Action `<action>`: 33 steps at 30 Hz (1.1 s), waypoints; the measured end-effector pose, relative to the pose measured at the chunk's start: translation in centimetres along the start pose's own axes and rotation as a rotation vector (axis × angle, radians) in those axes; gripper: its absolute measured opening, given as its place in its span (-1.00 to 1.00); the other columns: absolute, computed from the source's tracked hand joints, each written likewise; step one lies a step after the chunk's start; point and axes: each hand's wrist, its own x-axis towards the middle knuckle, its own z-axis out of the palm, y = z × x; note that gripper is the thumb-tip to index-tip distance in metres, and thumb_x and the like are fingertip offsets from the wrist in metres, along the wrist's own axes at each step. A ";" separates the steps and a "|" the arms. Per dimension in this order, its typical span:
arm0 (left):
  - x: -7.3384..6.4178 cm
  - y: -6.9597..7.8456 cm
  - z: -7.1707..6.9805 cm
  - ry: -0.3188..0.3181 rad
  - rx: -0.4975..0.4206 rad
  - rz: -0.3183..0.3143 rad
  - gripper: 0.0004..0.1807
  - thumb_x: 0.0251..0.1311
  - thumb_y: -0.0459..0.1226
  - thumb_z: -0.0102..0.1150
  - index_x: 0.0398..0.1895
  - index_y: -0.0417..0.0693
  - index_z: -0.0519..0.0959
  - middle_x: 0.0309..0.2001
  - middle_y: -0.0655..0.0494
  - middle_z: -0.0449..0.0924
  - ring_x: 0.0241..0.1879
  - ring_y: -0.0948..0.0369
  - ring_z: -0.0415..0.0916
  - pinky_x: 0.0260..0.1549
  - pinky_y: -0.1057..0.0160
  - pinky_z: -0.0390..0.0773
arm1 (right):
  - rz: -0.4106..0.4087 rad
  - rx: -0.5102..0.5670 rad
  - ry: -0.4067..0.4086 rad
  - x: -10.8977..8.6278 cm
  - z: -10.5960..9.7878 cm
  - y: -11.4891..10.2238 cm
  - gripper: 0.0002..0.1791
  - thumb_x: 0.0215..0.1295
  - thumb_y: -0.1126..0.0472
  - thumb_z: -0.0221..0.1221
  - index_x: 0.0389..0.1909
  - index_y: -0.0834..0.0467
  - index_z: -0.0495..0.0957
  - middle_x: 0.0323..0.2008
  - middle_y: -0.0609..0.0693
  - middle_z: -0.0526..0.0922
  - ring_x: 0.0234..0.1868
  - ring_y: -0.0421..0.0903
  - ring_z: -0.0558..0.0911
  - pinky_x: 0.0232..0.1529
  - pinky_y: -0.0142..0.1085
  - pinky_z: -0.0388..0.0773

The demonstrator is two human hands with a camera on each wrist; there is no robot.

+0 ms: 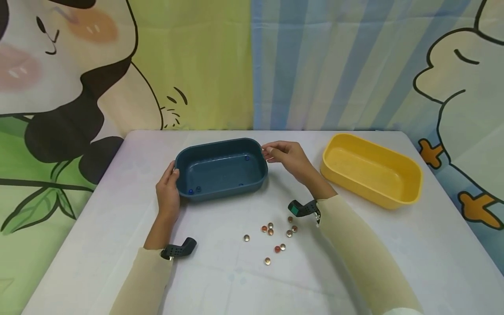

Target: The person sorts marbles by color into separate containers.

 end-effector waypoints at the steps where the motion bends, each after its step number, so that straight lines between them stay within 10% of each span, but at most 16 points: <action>1: -0.1 0.0 0.0 0.000 0.002 -0.004 -0.46 0.51 -0.05 -0.20 0.49 0.07 0.20 0.46 0.25 0.12 0.45 0.32 -0.05 0.39 0.28 -0.01 | -0.013 -0.006 -0.006 -0.3 -0.1 -0.2 -0.71 0.45 0.27 0.09 0.05 0.36 0.57 -0.07 0.19 0.64 -0.04 0.06 0.63 0.02 -0.13 0.58; 18: 0.0 -0.2 0.0 -0.004 0.007 0.005 -0.45 0.50 -0.05 -0.18 0.49 0.06 0.21 0.46 0.24 0.14 0.45 0.31 -0.04 0.39 0.26 -0.01 | -0.126 -0.226 -0.045 -7.7 -5.2 -1.0 -0.75 0.44 0.32 0.08 0.01 0.35 0.59 -0.07 0.29 0.63 -0.07 0.11 0.64 -0.03 -0.33 0.58; 33: 0.1 -0.2 -0.1 0.011 -0.010 -0.002 -0.47 0.50 -0.05 -0.16 0.47 0.07 0.24 0.45 0.23 0.17 0.45 0.31 -0.02 0.38 0.26 0.02 | -0.147 -0.298 0.201 -13.4 -10.9 -1.2 -0.67 0.47 0.26 0.05 0.08 0.40 0.53 -0.10 0.15 0.66 -0.11 -0.08 0.64 -0.07 -0.41 0.57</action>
